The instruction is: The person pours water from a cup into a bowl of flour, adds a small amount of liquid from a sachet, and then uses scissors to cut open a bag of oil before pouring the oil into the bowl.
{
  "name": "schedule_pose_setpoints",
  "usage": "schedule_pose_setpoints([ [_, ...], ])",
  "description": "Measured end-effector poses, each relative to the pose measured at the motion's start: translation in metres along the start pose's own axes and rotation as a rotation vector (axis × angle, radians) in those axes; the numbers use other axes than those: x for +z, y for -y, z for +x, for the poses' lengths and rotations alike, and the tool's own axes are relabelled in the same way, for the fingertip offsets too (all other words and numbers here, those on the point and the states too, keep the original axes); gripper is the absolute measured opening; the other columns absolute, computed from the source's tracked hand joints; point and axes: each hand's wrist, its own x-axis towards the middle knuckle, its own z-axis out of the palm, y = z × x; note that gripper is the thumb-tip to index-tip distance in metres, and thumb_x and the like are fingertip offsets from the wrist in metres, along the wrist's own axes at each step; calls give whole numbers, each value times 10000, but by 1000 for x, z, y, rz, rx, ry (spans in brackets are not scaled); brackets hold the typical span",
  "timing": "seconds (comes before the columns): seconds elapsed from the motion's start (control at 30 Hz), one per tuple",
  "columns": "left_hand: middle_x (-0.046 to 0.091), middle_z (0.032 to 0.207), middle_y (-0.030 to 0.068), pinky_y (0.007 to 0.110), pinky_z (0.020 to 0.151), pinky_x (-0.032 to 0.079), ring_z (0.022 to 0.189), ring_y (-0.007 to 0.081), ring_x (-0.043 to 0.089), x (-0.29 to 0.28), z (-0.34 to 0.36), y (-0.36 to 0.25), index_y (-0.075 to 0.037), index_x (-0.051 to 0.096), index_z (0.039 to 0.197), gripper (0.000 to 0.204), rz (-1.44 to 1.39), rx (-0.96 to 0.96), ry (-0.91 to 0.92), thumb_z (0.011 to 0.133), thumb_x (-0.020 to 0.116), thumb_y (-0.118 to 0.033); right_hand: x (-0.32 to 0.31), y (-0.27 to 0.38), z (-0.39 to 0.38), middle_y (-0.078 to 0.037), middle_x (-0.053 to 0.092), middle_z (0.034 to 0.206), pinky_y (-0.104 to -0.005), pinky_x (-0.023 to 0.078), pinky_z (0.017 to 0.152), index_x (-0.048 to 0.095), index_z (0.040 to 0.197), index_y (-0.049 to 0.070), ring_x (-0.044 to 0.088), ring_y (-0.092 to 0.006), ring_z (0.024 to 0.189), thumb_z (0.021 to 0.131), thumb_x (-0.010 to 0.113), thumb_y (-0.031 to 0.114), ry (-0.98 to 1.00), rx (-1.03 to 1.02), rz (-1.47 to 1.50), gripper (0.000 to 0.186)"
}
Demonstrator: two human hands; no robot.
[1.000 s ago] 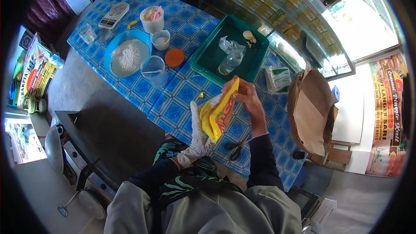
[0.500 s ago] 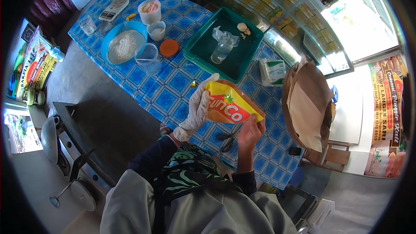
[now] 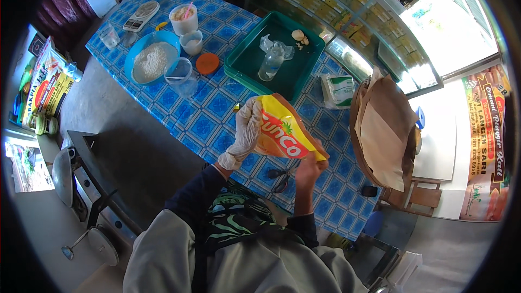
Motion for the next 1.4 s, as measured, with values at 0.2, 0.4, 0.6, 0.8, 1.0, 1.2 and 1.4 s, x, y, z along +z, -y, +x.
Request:
schedule_pose_setpoints([
  [0.2,635,966,-3,235,805,470,882,75,555,-3,4,0,-20,606,1113,322,85,-98,43,1059,455,-299,14,-34,-6,-103,665,996,-328,541,818,571,1145,-68,666,-177,902,960,623,144,-212,51,109,287],
  [0.4,633,935,11,230,748,468,845,54,521,-10,23,2,-14,607,1043,353,52,-162,-54,1063,441,-325,57,-17,7,-137,677,1009,-327,567,789,589,1059,-37,683,-173,866,1009,560,258,-258,76,172,300],
  [0.6,640,975,5,221,789,476,877,55,543,17,36,-23,-17,603,1095,369,-105,-275,59,1059,443,-347,81,9,9,-139,659,1015,-310,582,696,564,1057,-61,671,-140,838,1016,525,358,-481,21,-182,423],
  [0.8,609,1190,56,268,945,452,1086,122,550,34,54,-23,-36,511,1326,443,-222,-350,309,1055,424,-375,113,40,29,-163,659,1077,-381,611,763,547,1127,-73,697,-204,871,970,590,420,-529,-78,-138,519],
  [1.0,550,1294,86,288,1028,413,1191,160,508,34,84,-27,-43,370,1464,515,-243,-353,515,1054,433,-350,118,47,51,-196,632,1087,-419,613,795,521,1112,-74,689,-259,940,939,652,381,-680,-128,-154,504],
  [1.2,428,1425,127,288,1082,363,1291,186,433,23,81,0,-19,262,1506,574,-141,-449,430,1057,432,-333,139,46,68,-202,635,1066,-398,625,752,492,1106,-75,702,-240,899,923,669,407,-592,-134,-217,545],
  [1.4,388,1459,167,295,1107,338,1323,217,415,14,75,36,7,265,1503,587,-270,-532,397,1054,444,-326,143,45,75,-199,652,1027,-383,629,734,507,1085,-83,710,-223,865,905,693,408,-601,-88,-271,554],
])
